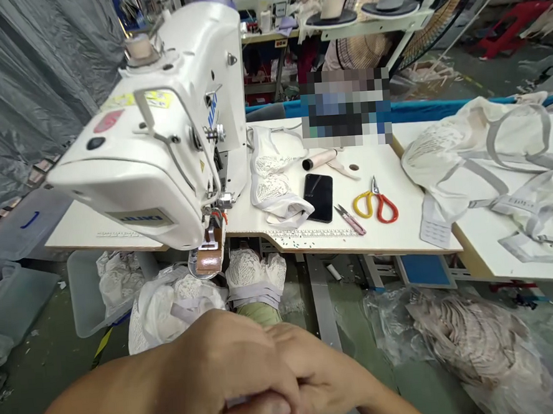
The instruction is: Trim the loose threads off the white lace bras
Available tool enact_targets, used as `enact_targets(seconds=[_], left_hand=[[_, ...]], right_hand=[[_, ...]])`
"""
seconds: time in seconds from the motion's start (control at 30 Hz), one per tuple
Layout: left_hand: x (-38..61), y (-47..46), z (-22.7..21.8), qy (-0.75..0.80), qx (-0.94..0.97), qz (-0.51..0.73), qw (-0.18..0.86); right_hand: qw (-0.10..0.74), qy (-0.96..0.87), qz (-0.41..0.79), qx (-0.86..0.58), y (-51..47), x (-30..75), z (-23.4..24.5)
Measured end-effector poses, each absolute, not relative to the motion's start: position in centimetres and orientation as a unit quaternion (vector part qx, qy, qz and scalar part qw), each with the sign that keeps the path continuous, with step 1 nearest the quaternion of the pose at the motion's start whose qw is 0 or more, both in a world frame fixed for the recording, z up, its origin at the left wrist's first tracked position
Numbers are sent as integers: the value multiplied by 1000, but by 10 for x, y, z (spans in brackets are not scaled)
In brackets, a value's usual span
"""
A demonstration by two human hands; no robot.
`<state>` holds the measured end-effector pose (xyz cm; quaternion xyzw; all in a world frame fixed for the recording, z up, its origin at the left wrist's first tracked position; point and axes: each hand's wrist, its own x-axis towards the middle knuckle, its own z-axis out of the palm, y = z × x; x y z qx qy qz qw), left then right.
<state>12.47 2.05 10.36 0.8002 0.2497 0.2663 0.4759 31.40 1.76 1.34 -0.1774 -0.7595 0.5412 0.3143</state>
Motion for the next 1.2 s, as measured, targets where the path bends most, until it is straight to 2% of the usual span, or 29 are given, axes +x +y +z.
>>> enact_targets(seconds=[0.07,0.13,0.23,0.3,0.4,0.5,0.6,0.7,0.8,1.0,1.2], left_hand=[[122,18,96,336,794,315,398],[117,13,79,425,757,366,335],[107,8,50,471,717,355,372],[99,7,33,484,719,338,367],[89,6,11,510,753,338,244],[86,9,-2,517,772,341,144],[89,17,-5,536,732,351,231],[88,25,-3,575,648,363,343],[77,28,-2,599,636,368,318],[48,31,-17,524,775,345,75],[44,45,-19,529,786,320,0]], right_hand=[[414,-743,478,-218,20,319,17],[472,-742,395,-266,21,316,14],[445,-779,284,-338,19,295,-2],[429,-791,260,-350,19,277,-17],[425,-775,301,-359,20,258,-35],[403,-718,430,-371,25,250,-40],[407,-583,567,-415,34,245,-34],[433,-474,619,-451,48,237,-27],[452,-462,604,-466,68,230,-27],[422,-579,504,-482,111,231,-36],[371,-693,403,-469,141,232,-32]])
